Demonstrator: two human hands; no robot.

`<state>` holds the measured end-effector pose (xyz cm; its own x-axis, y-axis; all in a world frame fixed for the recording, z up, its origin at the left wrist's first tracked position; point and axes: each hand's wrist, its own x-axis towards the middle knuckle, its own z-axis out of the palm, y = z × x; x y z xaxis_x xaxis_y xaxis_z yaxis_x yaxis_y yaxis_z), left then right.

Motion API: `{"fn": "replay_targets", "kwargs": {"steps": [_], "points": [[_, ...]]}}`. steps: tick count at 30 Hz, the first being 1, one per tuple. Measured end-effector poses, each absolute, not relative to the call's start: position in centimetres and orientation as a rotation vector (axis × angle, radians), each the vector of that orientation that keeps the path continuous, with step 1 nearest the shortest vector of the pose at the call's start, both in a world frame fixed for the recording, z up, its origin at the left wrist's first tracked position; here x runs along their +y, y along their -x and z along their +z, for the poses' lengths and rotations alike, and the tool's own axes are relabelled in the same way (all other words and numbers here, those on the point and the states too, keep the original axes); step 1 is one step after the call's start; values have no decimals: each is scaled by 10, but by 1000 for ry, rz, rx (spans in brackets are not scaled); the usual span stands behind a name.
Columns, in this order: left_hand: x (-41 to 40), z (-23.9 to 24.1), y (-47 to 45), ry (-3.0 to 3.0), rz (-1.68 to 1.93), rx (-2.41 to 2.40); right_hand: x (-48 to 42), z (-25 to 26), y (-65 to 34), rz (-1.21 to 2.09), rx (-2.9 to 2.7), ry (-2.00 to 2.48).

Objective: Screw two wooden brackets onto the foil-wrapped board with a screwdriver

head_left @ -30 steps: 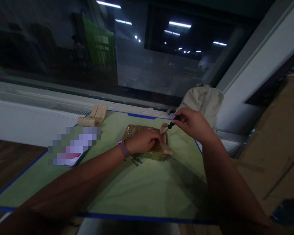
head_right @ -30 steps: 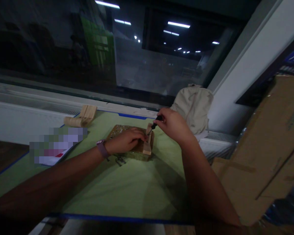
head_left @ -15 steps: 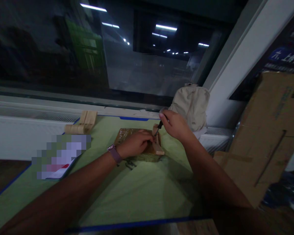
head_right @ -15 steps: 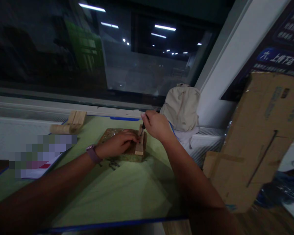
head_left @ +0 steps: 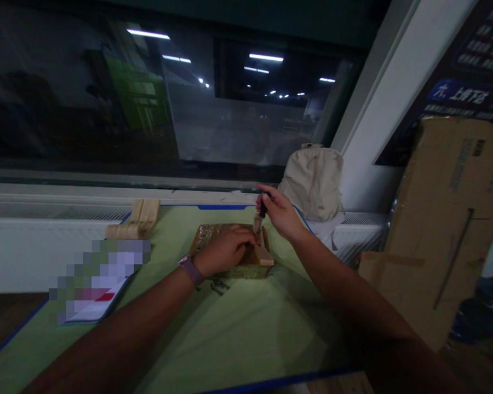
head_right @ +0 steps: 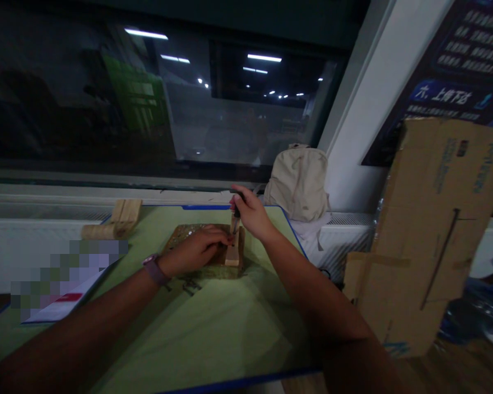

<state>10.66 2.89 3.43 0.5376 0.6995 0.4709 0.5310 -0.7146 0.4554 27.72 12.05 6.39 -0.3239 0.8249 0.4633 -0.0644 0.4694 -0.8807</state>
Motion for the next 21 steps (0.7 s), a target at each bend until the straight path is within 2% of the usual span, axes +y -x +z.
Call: {"fn": "replay_targets", "kwargs": {"steps": [5,7,13,15,18,21], "points": [[29,31,-106,-2499,956,1063,121,78,-292,1118,-1795,630],[29,31,-106,-2494,965,1064,122,83,-299,1044,-1866,663],[29,33,-107,-2483,951,1073,113,92,-304,147,-2113,992],[28,34,-107,-2490,935,1075,105,97,-301,-50,-2179,1079],[27,36,-107,-2502,923,1085,92,108,-301,-175,-2269,1179],[27,35,-106,-2502,948,1083,79,123,-308,-133,-2410,1183]]}}
